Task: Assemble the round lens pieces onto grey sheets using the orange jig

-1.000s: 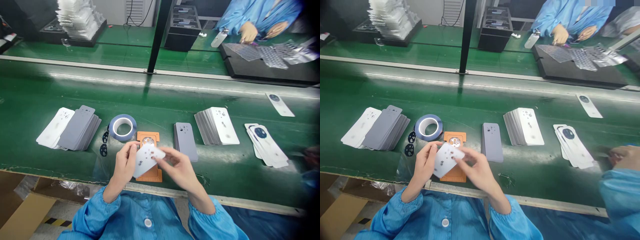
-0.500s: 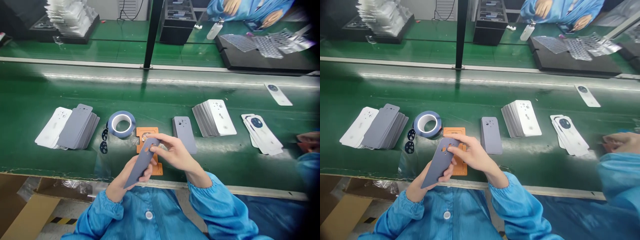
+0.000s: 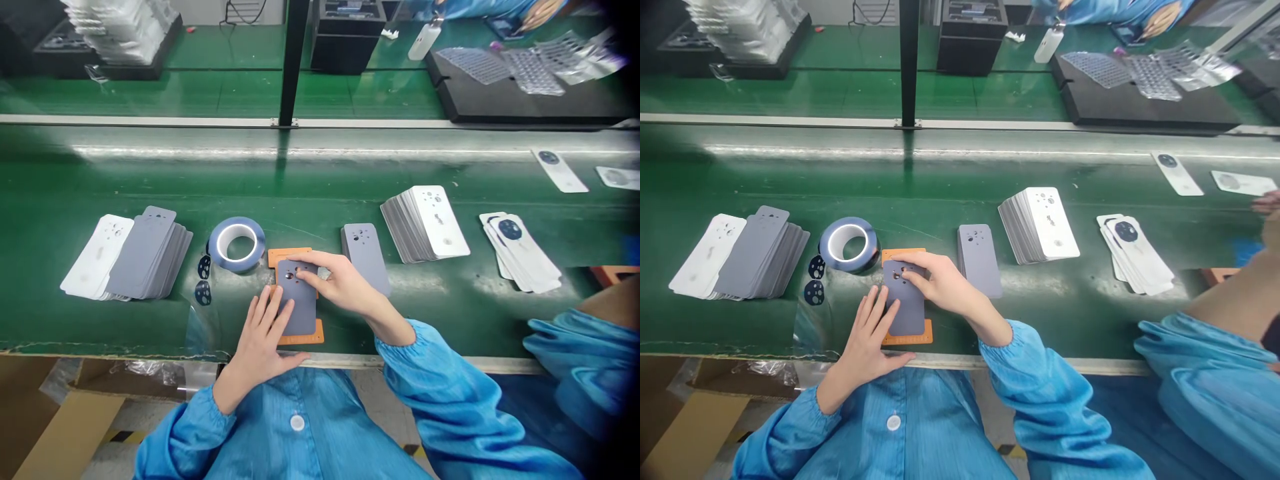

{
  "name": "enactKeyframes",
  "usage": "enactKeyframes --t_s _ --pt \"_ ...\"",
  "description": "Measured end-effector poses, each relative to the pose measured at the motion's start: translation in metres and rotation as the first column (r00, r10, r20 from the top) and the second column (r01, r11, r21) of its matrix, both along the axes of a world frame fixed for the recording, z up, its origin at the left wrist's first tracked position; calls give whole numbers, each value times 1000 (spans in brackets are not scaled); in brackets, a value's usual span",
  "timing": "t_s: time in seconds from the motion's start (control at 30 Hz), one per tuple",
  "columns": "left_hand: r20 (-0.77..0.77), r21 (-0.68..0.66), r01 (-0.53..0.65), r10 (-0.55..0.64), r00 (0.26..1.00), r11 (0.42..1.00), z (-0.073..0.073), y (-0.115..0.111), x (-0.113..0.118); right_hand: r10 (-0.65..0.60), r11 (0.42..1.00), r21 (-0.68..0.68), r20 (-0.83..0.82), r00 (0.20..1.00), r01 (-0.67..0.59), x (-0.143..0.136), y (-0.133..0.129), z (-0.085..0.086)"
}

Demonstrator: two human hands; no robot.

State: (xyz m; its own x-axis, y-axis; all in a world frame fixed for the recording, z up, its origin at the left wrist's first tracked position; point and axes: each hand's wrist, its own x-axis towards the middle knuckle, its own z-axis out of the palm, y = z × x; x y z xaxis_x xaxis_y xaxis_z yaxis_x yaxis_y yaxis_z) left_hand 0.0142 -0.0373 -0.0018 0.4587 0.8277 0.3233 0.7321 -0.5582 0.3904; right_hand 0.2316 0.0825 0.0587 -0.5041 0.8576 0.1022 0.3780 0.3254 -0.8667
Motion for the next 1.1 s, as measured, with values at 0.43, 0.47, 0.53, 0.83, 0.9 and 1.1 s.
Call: enactKeyframes --t_s 0.43,0.47,0.53,0.83,0.9,1.1 --pt "-251 -92 74 -95 963 993 -4 -2 1 -60 967 254 278 959 -13 -6 8 -38" --pt "-246 -86 76 -95 965 993 -4 -2 1 -79 956 293 296 952 -12 -6 8 -41" --pt "-238 -72 77 -92 967 994 -2 -1 2 -115 934 358 327 938 -10 -6 5 -43" --pt "-237 -70 79 -94 967 994 -1 1 3 -208 873 478 547 811 -99 -26 -44 -52" --pt "-222 -85 82 -99 970 993 -3 1 2 -228 877 468 606 762 -110 -34 -50 -54" --pt "-172 -123 67 -88 981 990 0 1 4 -285 896 442 653 702 -47 -48 -46 -48"
